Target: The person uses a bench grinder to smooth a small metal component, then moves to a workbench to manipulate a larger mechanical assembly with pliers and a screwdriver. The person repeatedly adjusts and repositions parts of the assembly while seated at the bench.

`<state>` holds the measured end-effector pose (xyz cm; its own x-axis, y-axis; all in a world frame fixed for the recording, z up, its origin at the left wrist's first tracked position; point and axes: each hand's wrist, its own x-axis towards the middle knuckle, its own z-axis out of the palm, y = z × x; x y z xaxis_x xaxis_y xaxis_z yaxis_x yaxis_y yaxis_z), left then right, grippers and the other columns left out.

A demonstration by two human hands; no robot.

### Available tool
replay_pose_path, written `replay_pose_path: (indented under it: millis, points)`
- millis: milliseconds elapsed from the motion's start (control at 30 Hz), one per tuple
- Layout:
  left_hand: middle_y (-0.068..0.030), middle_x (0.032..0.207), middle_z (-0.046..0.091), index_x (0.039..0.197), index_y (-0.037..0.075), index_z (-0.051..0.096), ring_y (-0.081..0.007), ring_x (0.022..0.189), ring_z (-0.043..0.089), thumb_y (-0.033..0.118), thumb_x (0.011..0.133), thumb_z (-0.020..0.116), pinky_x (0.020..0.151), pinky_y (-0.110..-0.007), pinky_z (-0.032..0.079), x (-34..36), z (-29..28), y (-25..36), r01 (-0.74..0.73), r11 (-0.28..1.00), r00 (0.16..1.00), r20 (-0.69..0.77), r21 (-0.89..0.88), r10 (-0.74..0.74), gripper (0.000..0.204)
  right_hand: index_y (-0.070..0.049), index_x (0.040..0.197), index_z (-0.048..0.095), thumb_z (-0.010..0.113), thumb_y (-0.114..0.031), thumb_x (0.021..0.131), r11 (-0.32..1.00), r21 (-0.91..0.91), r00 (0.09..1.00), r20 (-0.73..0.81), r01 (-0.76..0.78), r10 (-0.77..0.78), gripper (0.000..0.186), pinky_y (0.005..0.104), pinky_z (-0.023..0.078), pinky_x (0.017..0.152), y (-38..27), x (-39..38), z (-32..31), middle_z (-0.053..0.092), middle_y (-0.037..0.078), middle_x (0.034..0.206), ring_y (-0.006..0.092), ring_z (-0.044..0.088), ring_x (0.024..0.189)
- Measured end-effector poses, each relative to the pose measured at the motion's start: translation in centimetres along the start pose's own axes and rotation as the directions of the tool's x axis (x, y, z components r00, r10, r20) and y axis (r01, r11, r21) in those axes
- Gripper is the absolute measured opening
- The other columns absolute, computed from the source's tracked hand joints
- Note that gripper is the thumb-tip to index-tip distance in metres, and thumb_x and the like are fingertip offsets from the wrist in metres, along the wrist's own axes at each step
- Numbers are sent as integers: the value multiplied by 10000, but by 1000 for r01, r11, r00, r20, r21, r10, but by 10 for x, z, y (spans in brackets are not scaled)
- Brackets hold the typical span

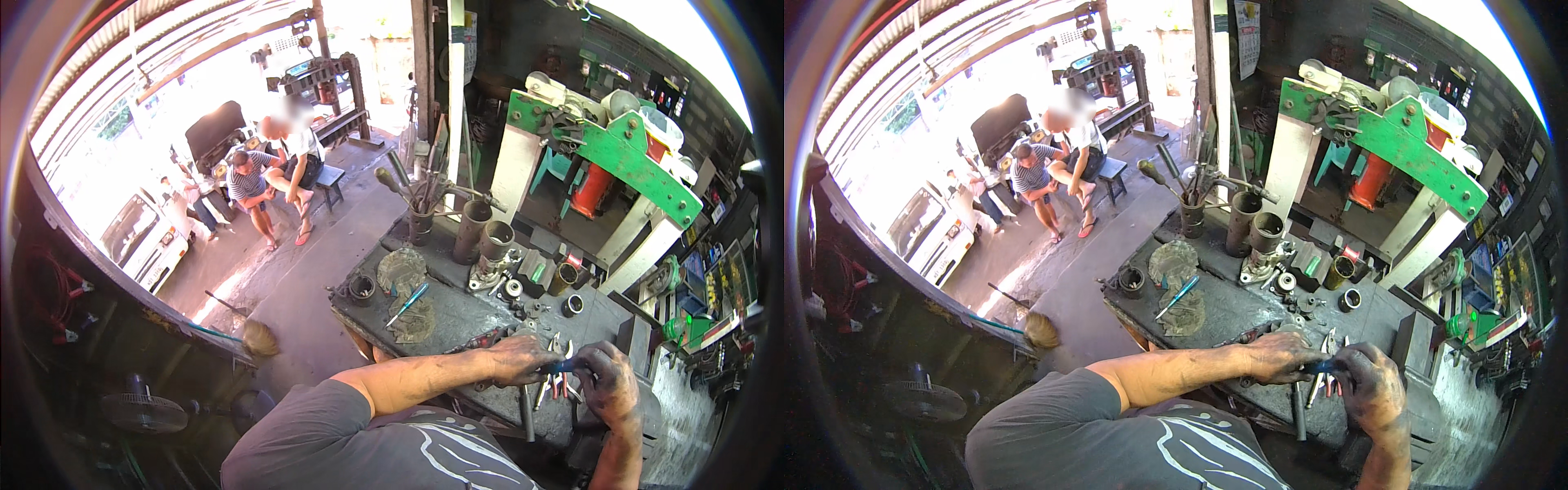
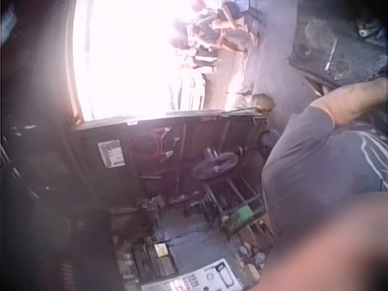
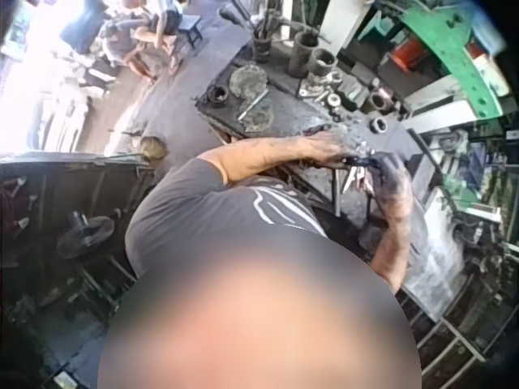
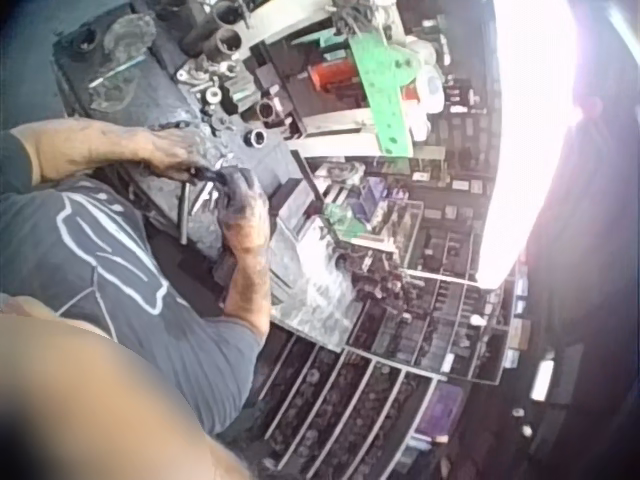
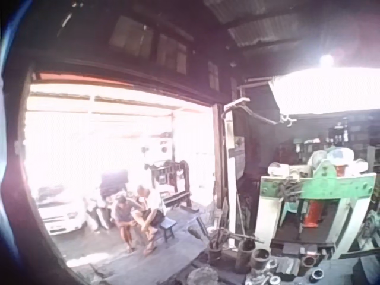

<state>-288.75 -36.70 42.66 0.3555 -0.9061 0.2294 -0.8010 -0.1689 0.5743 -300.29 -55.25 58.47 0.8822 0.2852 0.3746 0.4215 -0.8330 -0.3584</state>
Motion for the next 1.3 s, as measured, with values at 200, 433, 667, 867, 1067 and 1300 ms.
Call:
replay_pose_path:
  millis: [200,433,667,867,1067,1300]
  points:
    - [-121,1499,597,1561,158,515,-340,1439,523,363,821,884,1263,-473,354,-12,-4,-10,-136,974,969,-179,183,169,852,-51,993,693,859,-365,886,960,-211,977,70,-182,201,371,492,571,698,-9,0,16,709,135,785,374,719,730]
    - [-235,1575,522,1575,77,461,-418,1473,487,473,750,934,1249,-491,389,-27,-3,-35,242,955,942,-195,-171,-273,1030,-57,1074,701,871,-134,828,996,81,999,27,-22,20,310,455,581,707,-5,-1,9,739,143,902,354,726,792]
    - [-218,1501,576,1524,62,507,-405,1429,526,485,757,922,1232,-497,405,-25,6,-41,225,963,941,-222,-146,-254,970,-64,968,722,897,-120,786,937,338,995,-65,87,-69,258,423,587,767,22,10,49,740,113,937,342,740,843]
    - [-219,1481,577,1512,47,510,-418,1400,530,454,755,923,1219,-500,406,-28,8,-44,211,968,938,-251,-138,-240,954,41,699,631,856,-240,832,-282,955,951,3,-95,-310,384,395,418,477,79,31,103,553,115,562,263,541,472]
    - [-214,1471,568,1497,26,511,-422,1388,511,461,758,925,1215,-530,380,-30,18,-52,144,974,930,-311,-178,-194,952,-32,738,612,759,-388,967,508,820,552,-561,265,617,448,340,449,507,30,-40,170,596,82,629,194,579,529]
    - [-221,1429,586,1468,25,530,-430,1371,536,446,709,949,1190,-519,417,-29,16,-48,149,971,917,-341,-185,-205,964,-11,791,604,731,-372,978,428,831,894,-436,356,104,426,338,484,560,58,27,112,550,89,644,228,573,574]
